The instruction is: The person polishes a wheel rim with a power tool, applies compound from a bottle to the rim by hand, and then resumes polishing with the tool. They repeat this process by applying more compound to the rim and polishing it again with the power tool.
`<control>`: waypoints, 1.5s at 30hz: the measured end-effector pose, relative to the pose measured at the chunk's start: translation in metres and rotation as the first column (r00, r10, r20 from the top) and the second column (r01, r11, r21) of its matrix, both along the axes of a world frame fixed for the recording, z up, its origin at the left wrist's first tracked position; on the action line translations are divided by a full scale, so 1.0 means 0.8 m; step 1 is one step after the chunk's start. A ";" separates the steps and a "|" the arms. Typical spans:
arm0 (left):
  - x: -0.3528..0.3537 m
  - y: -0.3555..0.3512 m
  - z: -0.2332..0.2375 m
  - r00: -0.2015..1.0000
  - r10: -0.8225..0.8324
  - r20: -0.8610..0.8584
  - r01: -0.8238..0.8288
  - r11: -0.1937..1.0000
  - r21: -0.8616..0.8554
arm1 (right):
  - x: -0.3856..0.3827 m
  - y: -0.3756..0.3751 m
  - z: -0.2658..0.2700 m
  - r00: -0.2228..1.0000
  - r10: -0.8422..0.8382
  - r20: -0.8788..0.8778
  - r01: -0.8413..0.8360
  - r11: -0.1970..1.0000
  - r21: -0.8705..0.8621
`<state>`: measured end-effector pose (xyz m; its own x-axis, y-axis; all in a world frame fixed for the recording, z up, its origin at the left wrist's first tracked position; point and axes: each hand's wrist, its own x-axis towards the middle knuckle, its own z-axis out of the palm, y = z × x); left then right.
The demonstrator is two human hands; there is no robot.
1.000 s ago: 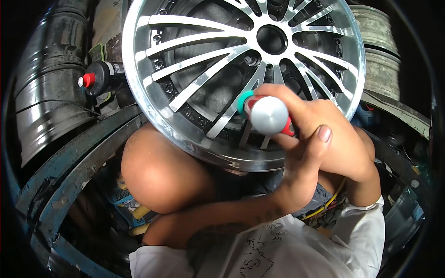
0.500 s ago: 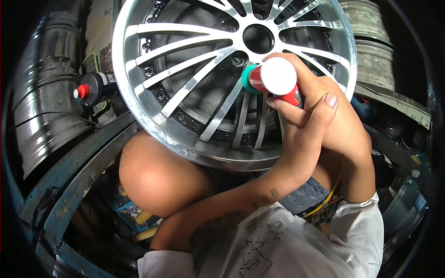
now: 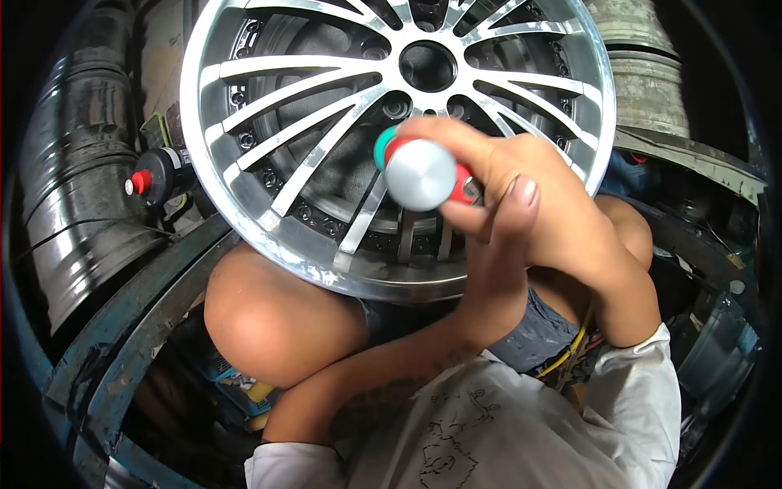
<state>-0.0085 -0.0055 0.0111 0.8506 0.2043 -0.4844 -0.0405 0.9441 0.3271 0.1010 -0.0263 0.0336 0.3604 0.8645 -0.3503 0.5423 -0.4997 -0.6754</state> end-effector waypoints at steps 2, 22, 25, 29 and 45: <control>0.006 0.004 -0.002 1.000 -0.020 0.021 0.019 1.000 0.018 | 0.004 0.001 0.009 0.999 -0.051 -0.009 0.050 0.998 -0.040; -0.004 -0.001 0.009 0.994 0.081 -0.075 -0.071 0.989 0.129 | -0.006 -0.002 0.012 1.000 -0.010 -0.011 0.009 0.999 -0.048; 0.015 0.007 0.011 0.998 0.050 -0.025 -0.043 0.973 0.226 | 0.007 -0.001 0.009 0.991 -0.134 -0.021 0.134 0.990 0.032; 0.030 0.016 0.019 1.000 0.009 0.030 -0.019 0.928 0.371 | 0.012 -0.002 0.006 0.976 -0.216 0.015 0.215 0.975 0.052; -0.034 -0.018 0.012 0.986 0.130 -0.107 -0.126 0.991 0.045 | -0.026 -0.002 0.023 0.982 0.187 0.018 -0.184 0.979 -0.093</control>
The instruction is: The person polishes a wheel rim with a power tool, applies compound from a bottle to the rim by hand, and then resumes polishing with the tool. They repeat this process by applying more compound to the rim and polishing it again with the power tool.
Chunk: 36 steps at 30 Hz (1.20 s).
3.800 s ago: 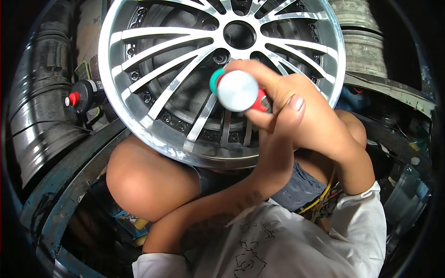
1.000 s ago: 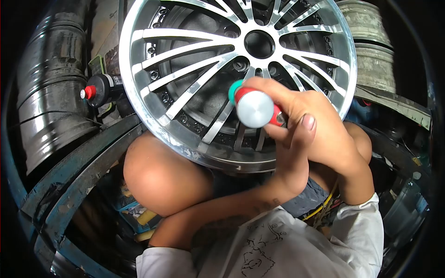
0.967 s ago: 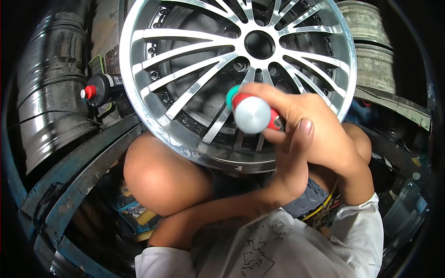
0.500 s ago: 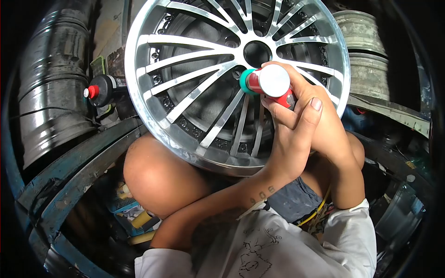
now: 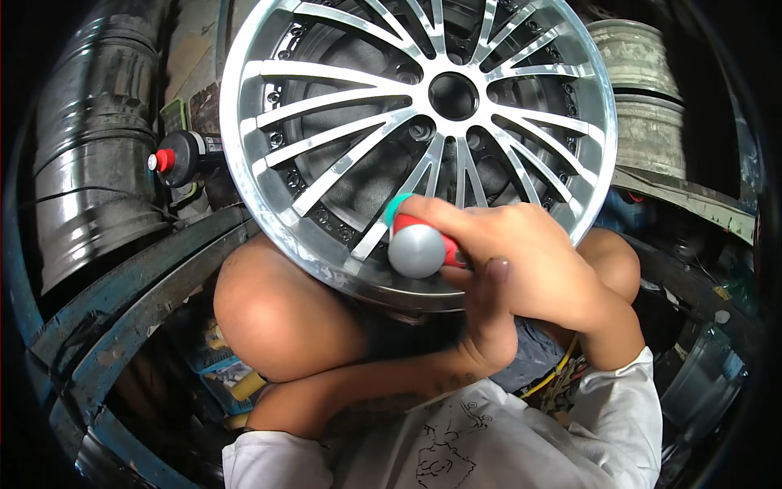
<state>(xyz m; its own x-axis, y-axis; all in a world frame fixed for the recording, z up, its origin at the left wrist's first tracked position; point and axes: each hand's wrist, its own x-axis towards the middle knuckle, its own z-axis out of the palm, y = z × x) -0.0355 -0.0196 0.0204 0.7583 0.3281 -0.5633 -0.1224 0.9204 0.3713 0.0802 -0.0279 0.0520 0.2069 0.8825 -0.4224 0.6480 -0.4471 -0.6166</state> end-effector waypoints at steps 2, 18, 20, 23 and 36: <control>0.000 0.003 -0.002 1.000 -0.001 -0.001 0.001 1.000 -0.006 | 0.002 0.002 0.007 0.999 -0.047 0.015 0.047 0.999 0.010; 0.049 0.017 -0.011 0.992 -0.119 0.049 0.113 0.987 0.113 | 0.027 -0.004 -0.016 0.953 -0.301 -0.029 0.302 0.946 0.116; 0.060 0.015 -0.030 0.981 -0.158 0.117 0.130 0.968 0.216 | 0.032 -0.009 -0.018 0.922 -0.387 -0.028 0.387 0.911 0.145; 0.062 0.008 -0.032 0.988 -0.132 0.083 0.109 0.964 0.244 | 0.037 -0.016 -0.024 0.944 -0.331 0.008 0.324 0.928 0.184; 0.021 0.015 0.007 0.987 -0.160 0.031 0.162 0.983 -0.086 | 0.014 -0.006 -0.014 0.984 -0.172 -0.037 0.174 0.983 0.061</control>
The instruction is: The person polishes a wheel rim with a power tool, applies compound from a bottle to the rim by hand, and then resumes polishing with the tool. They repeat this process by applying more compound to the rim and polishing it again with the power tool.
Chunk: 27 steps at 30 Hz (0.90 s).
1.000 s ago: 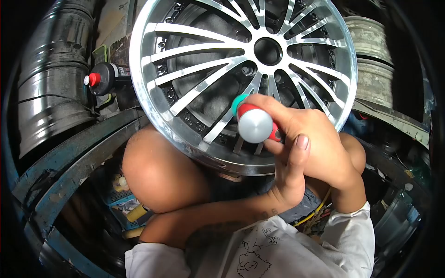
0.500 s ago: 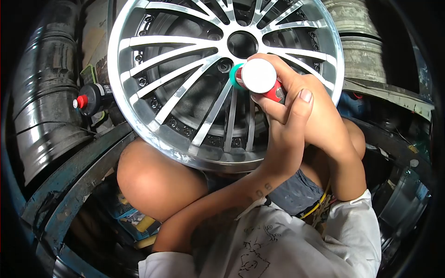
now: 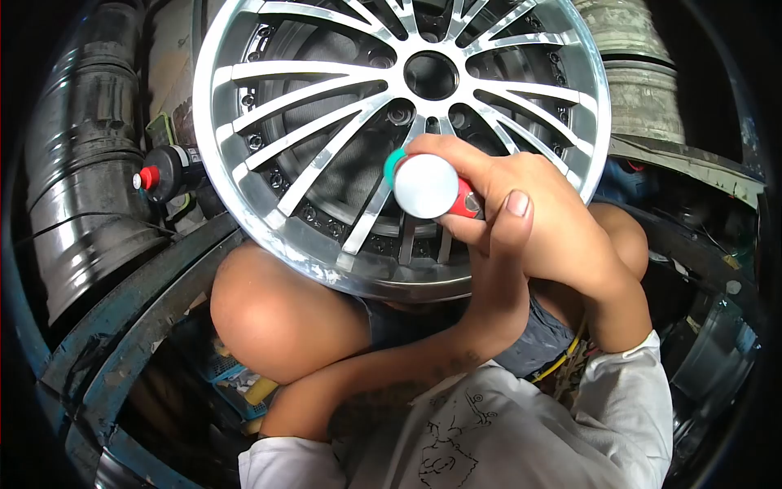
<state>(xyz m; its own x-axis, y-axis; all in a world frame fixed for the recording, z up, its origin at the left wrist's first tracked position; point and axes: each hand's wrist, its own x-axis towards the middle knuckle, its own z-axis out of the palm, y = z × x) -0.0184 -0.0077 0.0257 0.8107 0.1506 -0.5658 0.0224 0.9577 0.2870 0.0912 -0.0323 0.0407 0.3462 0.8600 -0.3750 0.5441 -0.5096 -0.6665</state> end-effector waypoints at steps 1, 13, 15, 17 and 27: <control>0.000 -0.002 0.000 1.000 0.010 -0.009 -0.010 1.000 0.004 | 0.000 0.000 -0.002 1.000 -0.002 0.006 0.002 0.999 0.044; -0.009 -0.002 0.004 0.998 0.051 -0.049 -0.050 0.999 0.013 | -0.006 0.003 0.008 0.997 0.065 -0.045 -0.067 0.996 -0.052; 0.005 -0.002 0.002 0.998 0.048 -0.030 -0.047 0.998 0.034 | 0.001 -0.001 0.003 1.000 -0.024 0.008 0.024 0.998 -0.052; 0.019 0.001 -0.003 1.000 0.029 0.010 -0.029 0.998 0.049 | 0.012 -0.002 0.008 0.991 -0.125 -0.053 0.123 0.992 -0.030; 0.001 -0.027 -0.014 0.986 0.146 -0.080 -0.133 0.980 0.146 | 0.003 -0.003 0.000 0.999 0.038 -0.003 -0.038 0.999 -0.005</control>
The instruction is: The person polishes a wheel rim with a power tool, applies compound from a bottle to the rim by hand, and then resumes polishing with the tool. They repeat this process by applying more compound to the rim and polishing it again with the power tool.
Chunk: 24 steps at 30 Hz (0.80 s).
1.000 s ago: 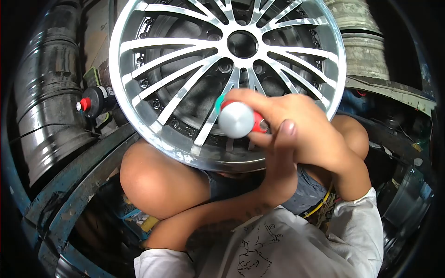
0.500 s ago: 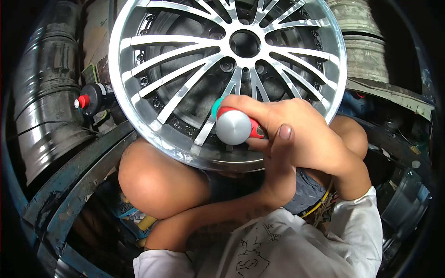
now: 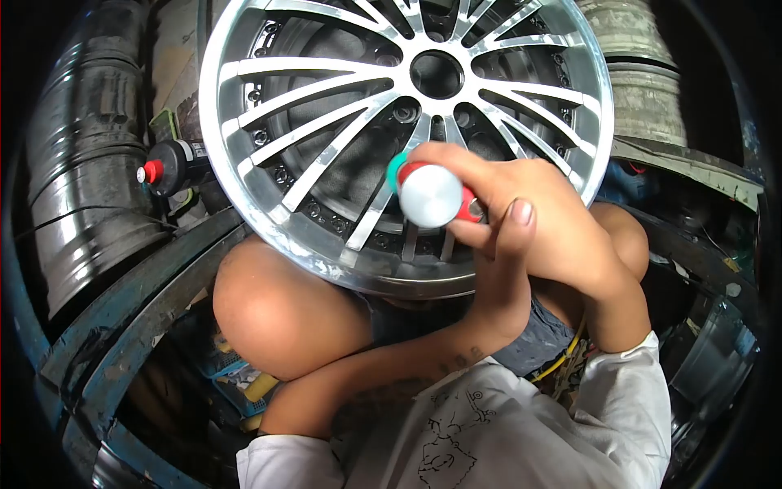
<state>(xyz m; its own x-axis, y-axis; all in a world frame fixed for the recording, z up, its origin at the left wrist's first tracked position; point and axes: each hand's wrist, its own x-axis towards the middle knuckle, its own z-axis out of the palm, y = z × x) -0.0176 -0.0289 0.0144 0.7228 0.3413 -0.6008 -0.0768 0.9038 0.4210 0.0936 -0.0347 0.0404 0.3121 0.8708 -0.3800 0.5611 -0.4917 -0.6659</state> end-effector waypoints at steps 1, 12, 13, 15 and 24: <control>-0.001 0.003 0.004 1.000 -0.004 -0.003 0.004 1.000 -0.023 | 0.001 0.000 0.004 0.999 -0.026 0.025 0.027 0.999 -0.018; -0.005 0.024 0.026 1.000 0.024 0.009 -0.020 0.969 -0.247 | 0.000 0.005 0.011 1.000 -0.018 0.025 0.018 1.000 -0.022; -0.007 0.030 0.027 1.000 0.025 0.014 -0.019 0.954 -0.300 | 0.001 0.006 0.013 1.000 -0.020 0.017 0.021 1.000 -0.021; -0.014 0.053 0.034 1.000 0.020 0.015 -0.011 0.894 -0.448 | 0.002 0.004 0.009 0.999 0.030 0.021 -0.030 1.000 -0.010; -0.031 0.095 0.042 1.000 -0.013 -0.010 0.003 0.719 -0.695 | -0.002 0.008 0.005 0.999 0.030 0.044 -0.031 0.999 0.027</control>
<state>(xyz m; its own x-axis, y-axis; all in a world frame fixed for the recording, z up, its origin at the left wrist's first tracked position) -0.0420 0.0470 0.0477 0.7137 -0.1818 -0.6764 -0.0675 0.9434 -0.3247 0.0916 -0.0281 0.0446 0.3005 0.8901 -0.3427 0.6044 -0.4557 -0.6535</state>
